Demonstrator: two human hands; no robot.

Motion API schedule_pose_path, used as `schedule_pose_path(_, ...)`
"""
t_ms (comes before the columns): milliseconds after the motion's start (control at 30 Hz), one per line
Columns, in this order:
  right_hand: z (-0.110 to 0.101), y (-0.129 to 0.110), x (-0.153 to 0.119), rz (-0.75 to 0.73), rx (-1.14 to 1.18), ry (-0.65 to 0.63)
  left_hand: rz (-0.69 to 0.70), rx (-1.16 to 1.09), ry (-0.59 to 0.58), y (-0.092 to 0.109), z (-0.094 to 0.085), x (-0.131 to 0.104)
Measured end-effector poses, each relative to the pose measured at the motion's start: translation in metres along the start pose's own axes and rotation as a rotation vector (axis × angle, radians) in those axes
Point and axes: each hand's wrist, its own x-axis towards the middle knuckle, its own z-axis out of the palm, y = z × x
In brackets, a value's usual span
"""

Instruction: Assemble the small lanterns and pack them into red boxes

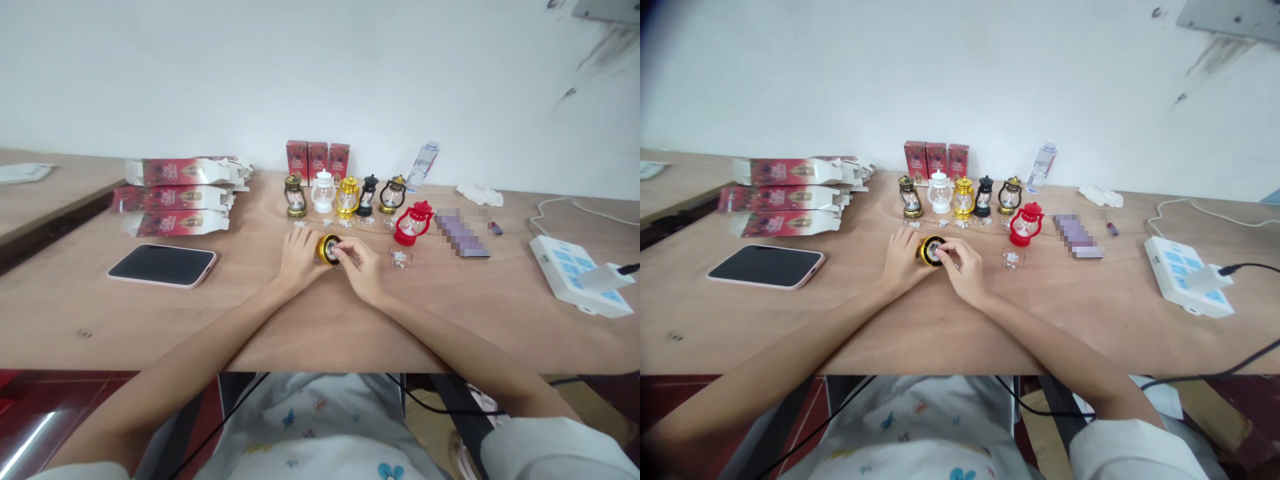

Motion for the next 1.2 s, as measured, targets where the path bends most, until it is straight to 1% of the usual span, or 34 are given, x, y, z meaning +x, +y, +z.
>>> schedule_pose_path(100, 0.002, 0.003, 0.0, 0.051, 0.085, 0.019, 0.003, -0.008, -0.004, 0.0, 0.0, 0.0)
schedule_pose_path(233, 0.005, 0.004, 0.002, 0.172, 0.221, 0.064, 0.011, -0.013, 0.005, 0.0, 0.001, -0.001)
schedule_pose_path(333, 0.005, 0.002, 0.005, 0.22, 0.274, 0.064, 0.012, -0.014, 0.005, 0.0, 0.0, -0.001)
schedule_pose_path(433, 0.004, 0.002, 0.005, 0.21, 0.27, 0.059, 0.005, -0.02, 0.0, 0.0, -0.001, -0.001)
schedule_pose_path(633, 0.004, 0.005, 0.001, 0.145, 0.192, 0.049, 0.041, -0.088, 0.063, -0.003, 0.001, -0.001)
schedule_pose_path(767, 0.003, 0.003, 0.0, 0.085, 0.171, 0.054, 0.064, -0.09, 0.077, -0.004, 0.002, -0.002)
schedule_pose_path(867, 0.004, 0.002, 0.001, 0.12, 0.235, 0.092, 0.049, -0.04, 0.077, -0.002, -0.001, -0.001)
schedule_pose_path(967, 0.008, 0.009, 0.002, 0.26, 0.284, 0.117, 0.039, 0.065, 0.076, -0.001, -0.003, 0.0)
schedule_pose_path(1067, 0.01, 0.019, 0.003, 0.379, 0.286, 0.083, 0.061, 0.214, 0.059, -0.008, -0.002, 0.003)
schedule_pose_path(1133, 0.009, 0.024, 0.003, 0.389, 0.214, 0.043, 0.091, 0.287, 0.045, -0.014, -0.001, 0.005)
schedule_pose_path(1200, 0.008, 0.027, 0.003, 0.38, 0.113, -0.011, 0.123, 0.306, 0.027, -0.02, 0.0, 0.007)
